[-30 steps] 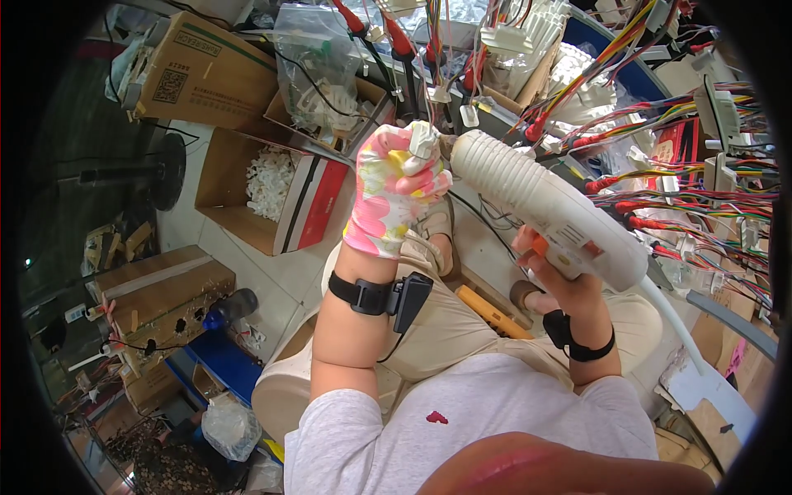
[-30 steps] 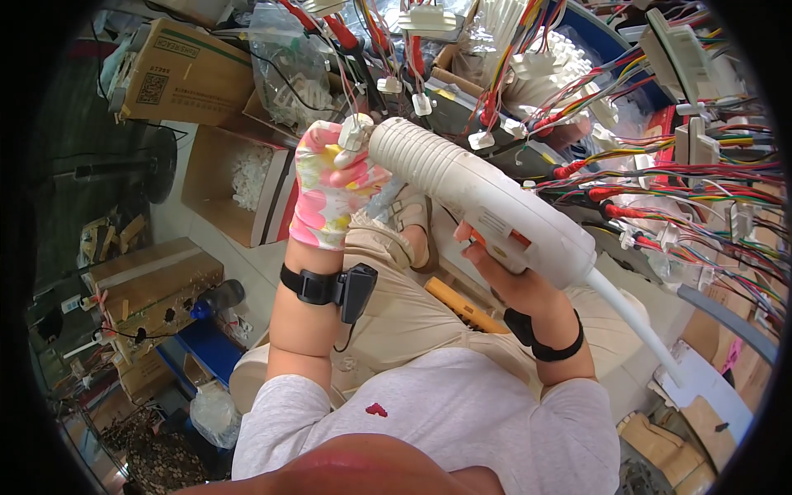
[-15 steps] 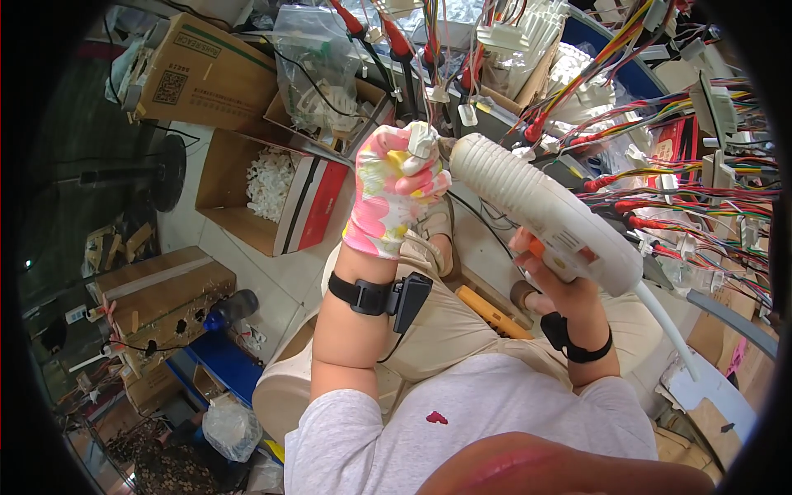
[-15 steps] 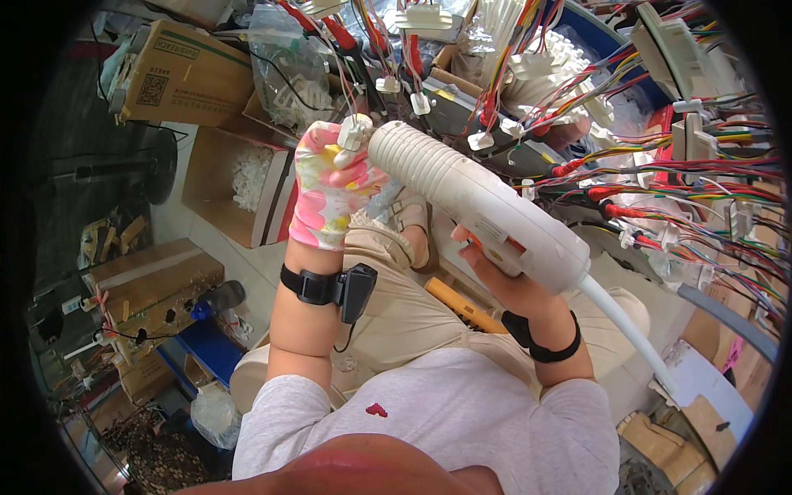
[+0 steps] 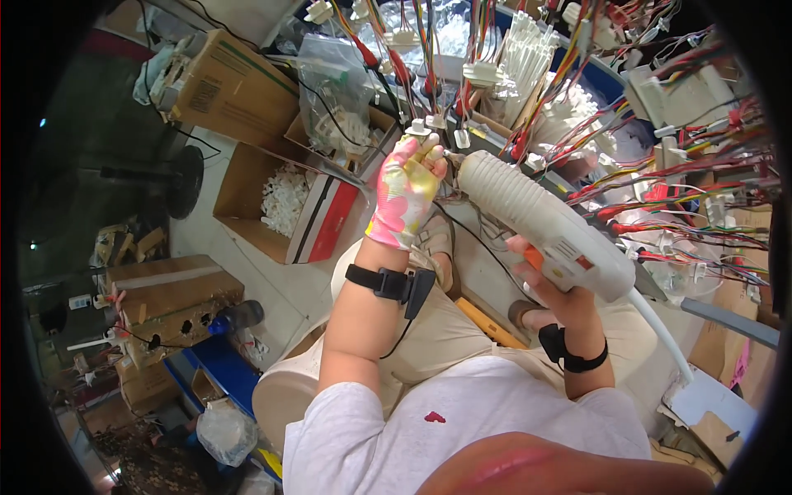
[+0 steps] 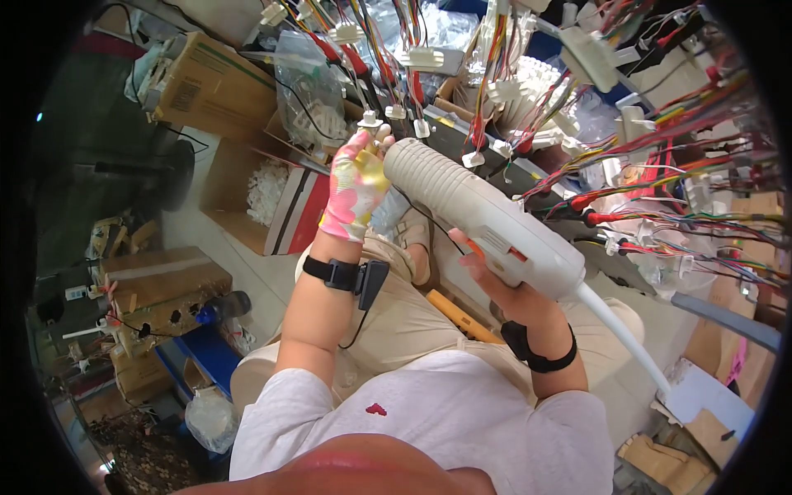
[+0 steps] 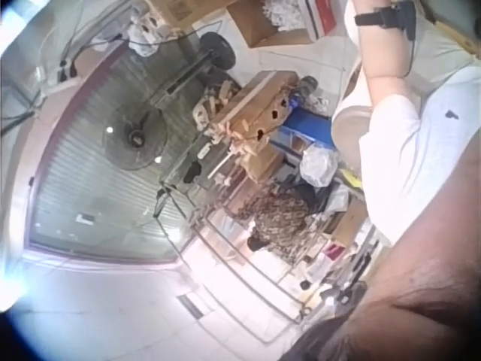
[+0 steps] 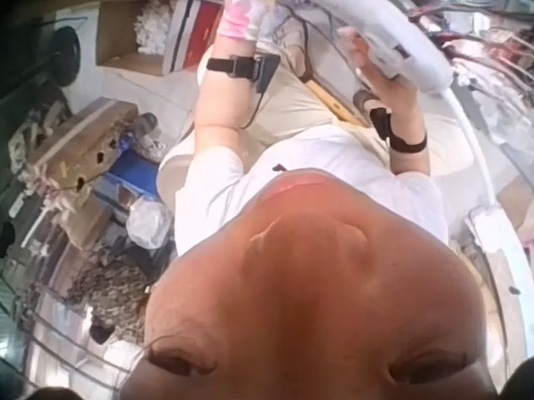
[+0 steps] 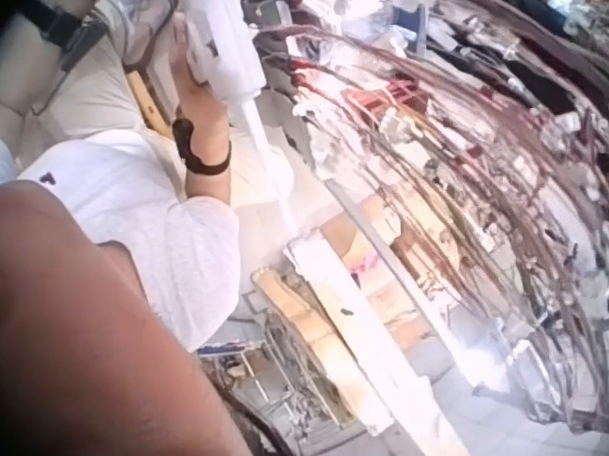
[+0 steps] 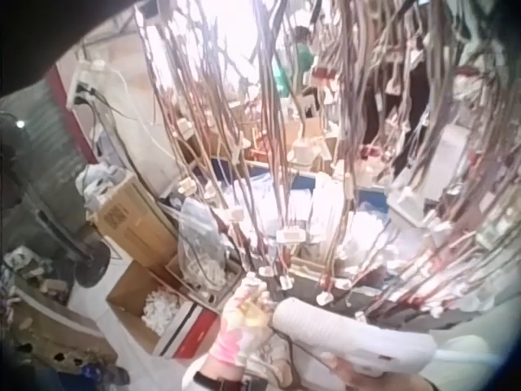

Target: The person applies glue to wire connectors with a glue gun, then picks up a stack of labels and places them into a plastic bag.

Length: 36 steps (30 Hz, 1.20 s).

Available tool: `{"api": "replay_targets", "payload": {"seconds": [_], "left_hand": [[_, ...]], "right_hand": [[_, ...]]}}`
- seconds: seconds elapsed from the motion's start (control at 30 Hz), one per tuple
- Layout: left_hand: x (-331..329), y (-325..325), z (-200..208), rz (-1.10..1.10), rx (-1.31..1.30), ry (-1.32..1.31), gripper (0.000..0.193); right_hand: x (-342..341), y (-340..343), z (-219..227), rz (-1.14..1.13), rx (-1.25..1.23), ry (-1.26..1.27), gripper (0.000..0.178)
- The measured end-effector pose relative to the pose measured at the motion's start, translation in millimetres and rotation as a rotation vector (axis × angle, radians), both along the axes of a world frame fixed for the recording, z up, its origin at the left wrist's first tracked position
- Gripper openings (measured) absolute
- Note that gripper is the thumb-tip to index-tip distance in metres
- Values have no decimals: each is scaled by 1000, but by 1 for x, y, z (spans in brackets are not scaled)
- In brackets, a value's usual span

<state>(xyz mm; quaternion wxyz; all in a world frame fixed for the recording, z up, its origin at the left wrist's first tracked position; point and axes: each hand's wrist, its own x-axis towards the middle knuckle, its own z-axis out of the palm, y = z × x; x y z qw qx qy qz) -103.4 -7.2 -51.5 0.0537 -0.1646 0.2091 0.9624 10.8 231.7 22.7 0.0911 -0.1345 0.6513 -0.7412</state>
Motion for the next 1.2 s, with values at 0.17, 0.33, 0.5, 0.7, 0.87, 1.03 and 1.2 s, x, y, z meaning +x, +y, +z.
{"api": "replay_targets", "payload": {"seconds": [0.17,0.33,0.5,0.7,0.87,1.03,1.2], "left_hand": [[-11,-3,-6,116,59,-3,17],[-34,-38,-19,99,11,-61,20],[-40,-57,-10,180,-379,-394,24],[-75,-109,47,306,-835,35,35],[-132,-131,111,325,-1013,238,37],[-166,-134,139,34,-858,197,50],[-166,-141,134,-92,-557,320,31]], "right_hand": [[17,7,15,-44,-113,-15,46],[31,12,30,-111,-105,-20,47],[36,23,44,-120,-37,-8,48],[30,14,49,-161,-53,38,50],[23,2,57,-166,-59,2,49],[1,-9,68,-169,10,-25,46],[-12,-15,73,-163,32,-52,47]]}}
